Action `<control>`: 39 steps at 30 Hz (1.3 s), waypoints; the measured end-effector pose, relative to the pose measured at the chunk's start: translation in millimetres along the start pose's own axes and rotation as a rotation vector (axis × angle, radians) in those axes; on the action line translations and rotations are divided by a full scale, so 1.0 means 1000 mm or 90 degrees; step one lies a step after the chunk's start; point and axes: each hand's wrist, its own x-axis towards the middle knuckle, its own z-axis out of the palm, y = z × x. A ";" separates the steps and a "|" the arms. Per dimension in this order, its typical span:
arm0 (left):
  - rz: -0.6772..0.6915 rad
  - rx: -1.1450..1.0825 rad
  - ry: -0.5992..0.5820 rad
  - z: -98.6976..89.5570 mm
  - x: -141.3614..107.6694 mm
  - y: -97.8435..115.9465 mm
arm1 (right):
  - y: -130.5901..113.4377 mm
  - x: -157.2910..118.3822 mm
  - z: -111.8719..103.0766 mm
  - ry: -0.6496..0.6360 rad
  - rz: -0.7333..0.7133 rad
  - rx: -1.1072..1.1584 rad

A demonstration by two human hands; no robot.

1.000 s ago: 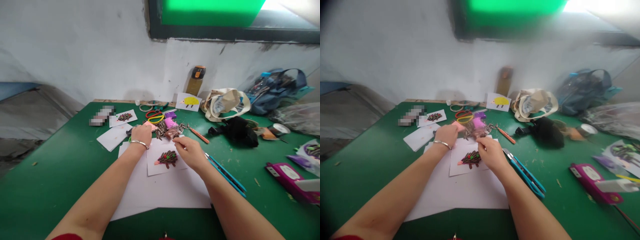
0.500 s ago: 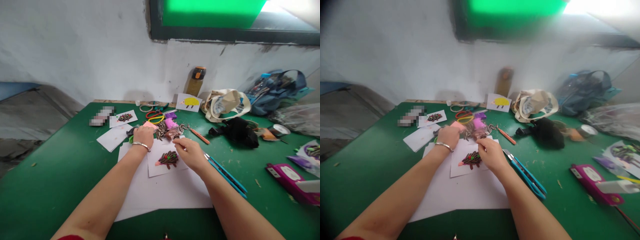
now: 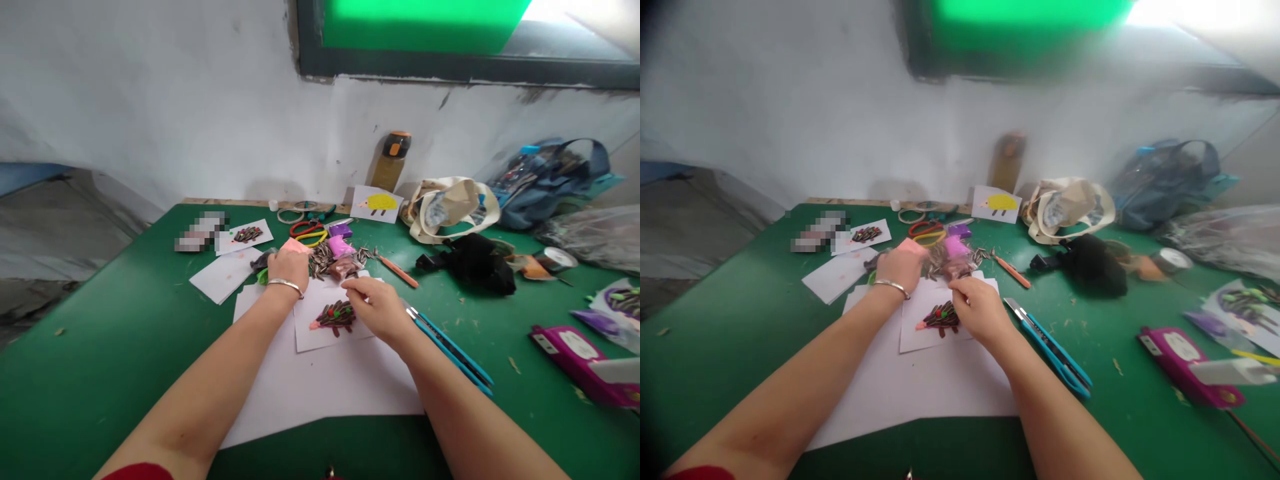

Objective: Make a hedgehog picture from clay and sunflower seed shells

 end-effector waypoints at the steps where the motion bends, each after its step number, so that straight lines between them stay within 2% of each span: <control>1: -0.003 -0.001 0.016 -0.002 -0.001 0.000 | 0.000 0.000 0.000 -0.002 0.001 0.000; 4: 0.003 -0.020 0.072 -0.006 0.001 -0.003 | -0.001 0.000 -0.001 -0.005 0.005 0.000; 8: 0.037 -0.054 0.034 0.003 0.014 -0.008 | -0.001 0.000 -0.001 -0.004 -0.006 0.004; 11: 0.052 -0.062 0.044 0.008 0.021 -0.010 | -0.001 -0.001 -0.001 -0.001 -0.014 0.002; 14: 0.055 -0.081 0.068 0.001 0.019 -0.010 | -0.001 -0.001 -0.001 0.000 -0.013 0.001; 18: 0.047 -0.115 0.117 -0.024 0.001 -0.004 | -0.002 0.000 -0.001 0.014 -0.003 0.012; 21: 0.108 -0.253 0.218 -0.037 -0.024 0.010 | -0.007 0.001 -0.004 0.028 0.031 0.054; 24: 0.217 -0.354 0.256 -0.038 -0.051 0.026 | -0.017 0.000 -0.009 0.029 0.075 0.125; 28: 0.290 -0.392 0.294 -0.030 -0.076 0.038 | -0.029 -0.002 -0.015 0.006 0.105 0.194; 35: 0.295 -0.385 0.246 -0.026 -0.099 0.037 | -0.035 -0.008 -0.009 -0.007 0.135 0.235; 39: 0.296 -0.380 0.217 -0.024 -0.106 0.040 | -0.035 -0.008 -0.007 -0.004 0.150 0.202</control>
